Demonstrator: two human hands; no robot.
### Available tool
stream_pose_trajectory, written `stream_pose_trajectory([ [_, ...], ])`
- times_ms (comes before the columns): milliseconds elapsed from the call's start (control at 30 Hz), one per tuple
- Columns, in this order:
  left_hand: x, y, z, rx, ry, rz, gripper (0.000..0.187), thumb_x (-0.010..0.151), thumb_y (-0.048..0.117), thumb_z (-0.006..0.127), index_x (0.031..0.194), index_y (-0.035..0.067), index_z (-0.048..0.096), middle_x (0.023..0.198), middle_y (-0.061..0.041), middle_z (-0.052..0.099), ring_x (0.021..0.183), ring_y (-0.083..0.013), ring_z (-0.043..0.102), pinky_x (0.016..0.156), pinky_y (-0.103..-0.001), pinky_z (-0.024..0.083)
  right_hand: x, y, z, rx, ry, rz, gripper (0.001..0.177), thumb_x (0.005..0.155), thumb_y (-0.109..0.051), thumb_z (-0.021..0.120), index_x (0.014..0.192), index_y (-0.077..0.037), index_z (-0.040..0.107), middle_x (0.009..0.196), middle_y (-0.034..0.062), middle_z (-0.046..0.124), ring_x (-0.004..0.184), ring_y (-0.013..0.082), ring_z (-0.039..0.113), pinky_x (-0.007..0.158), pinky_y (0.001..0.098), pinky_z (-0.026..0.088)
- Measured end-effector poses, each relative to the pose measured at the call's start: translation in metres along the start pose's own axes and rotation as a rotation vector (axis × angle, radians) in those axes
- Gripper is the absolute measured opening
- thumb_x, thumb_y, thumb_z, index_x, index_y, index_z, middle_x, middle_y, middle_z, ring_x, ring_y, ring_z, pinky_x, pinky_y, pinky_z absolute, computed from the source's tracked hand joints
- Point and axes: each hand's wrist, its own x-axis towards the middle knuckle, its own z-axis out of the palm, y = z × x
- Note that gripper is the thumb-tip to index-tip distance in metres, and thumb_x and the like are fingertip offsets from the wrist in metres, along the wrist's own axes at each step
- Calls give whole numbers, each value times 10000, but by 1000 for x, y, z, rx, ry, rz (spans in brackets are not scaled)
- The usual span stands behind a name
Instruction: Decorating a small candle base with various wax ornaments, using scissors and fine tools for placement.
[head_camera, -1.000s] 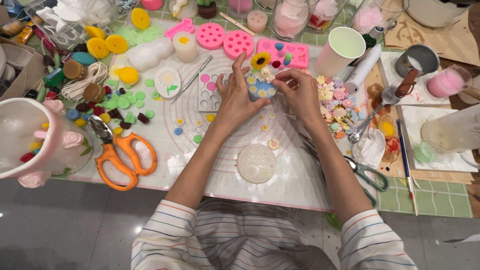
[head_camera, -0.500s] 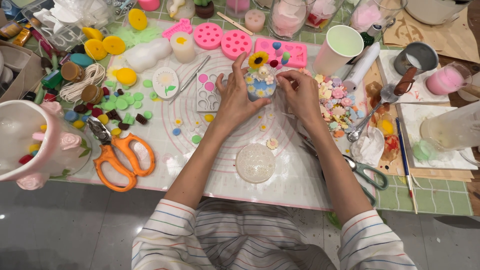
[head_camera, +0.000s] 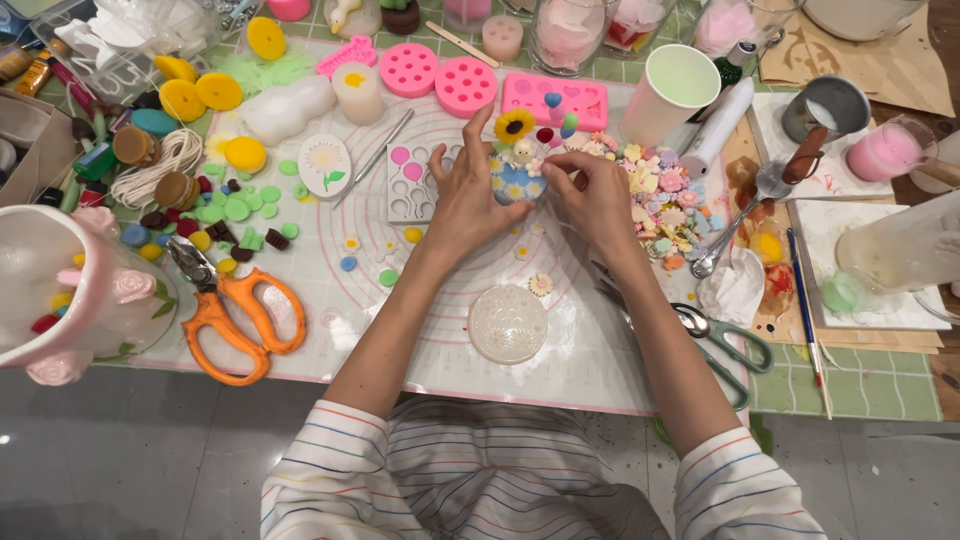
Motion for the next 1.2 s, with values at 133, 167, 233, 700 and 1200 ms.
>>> stream_pose_trajectory([
  [133, -1, -3, 3, -3, 12, 15, 1299, 608, 279, 963, 1566, 130, 99, 1193, -188, 668, 1229, -334, 614, 1139, -633, 132, -2, -11, 2, 60, 48, 83, 245, 907, -270, 815, 1025, -57, 798, 721, 80, 720, 580, 98, 580, 561, 310, 464],
  [167, -1, -3, 3, -3, 15, 21, 1300, 611, 279, 964, 1567, 130, 97, 1198, -189, 666, 1229, -335, 614, 1135, -634, 135, -1, -10, 4, 35, 55, 31, 275, 869, -285, 843, 1004, -52, 793, 763, 61, 738, 586, 98, 602, 562, 303, 476],
  [233, -1, -3, 3, -3, 19, 26, 1300, 614, 279, 965, 1568, 131, 95, 1202, -191, 665, 1228, -335, 614, 1130, -635, 138, 1, -9, 5, 10, 62, -22, 307, 831, -301, 870, 983, -47, 788, 805, 42, 756, 591, 98, 625, 564, 297, 489],
  [700, 8, -11, -52, -84, 112, 154, 930, 794, 376, 957, 1476, 110, 384, 1386, -144, 634, 1303, -302, 591, 1089, -574, 262, 10, 45, -1, 406, -87, 133, 190, 898, -160, 827, 977, -14, 734, 825, 22, 707, 653, 49, 593, 536, 220, 444],
  [1200, -80, -48, -135, 312, 76, 68, 93, 839, 15, 655, 850, 48, 741, 880, -123, 701, 869, -331, 675, 818, -461, 520, -125, 33, -27, 910, -343, 382, 285, 966, -59, 684, 1223, 55, 638, 1010, 69, 758, 772, 70, 617, 712, 217, 505],
])
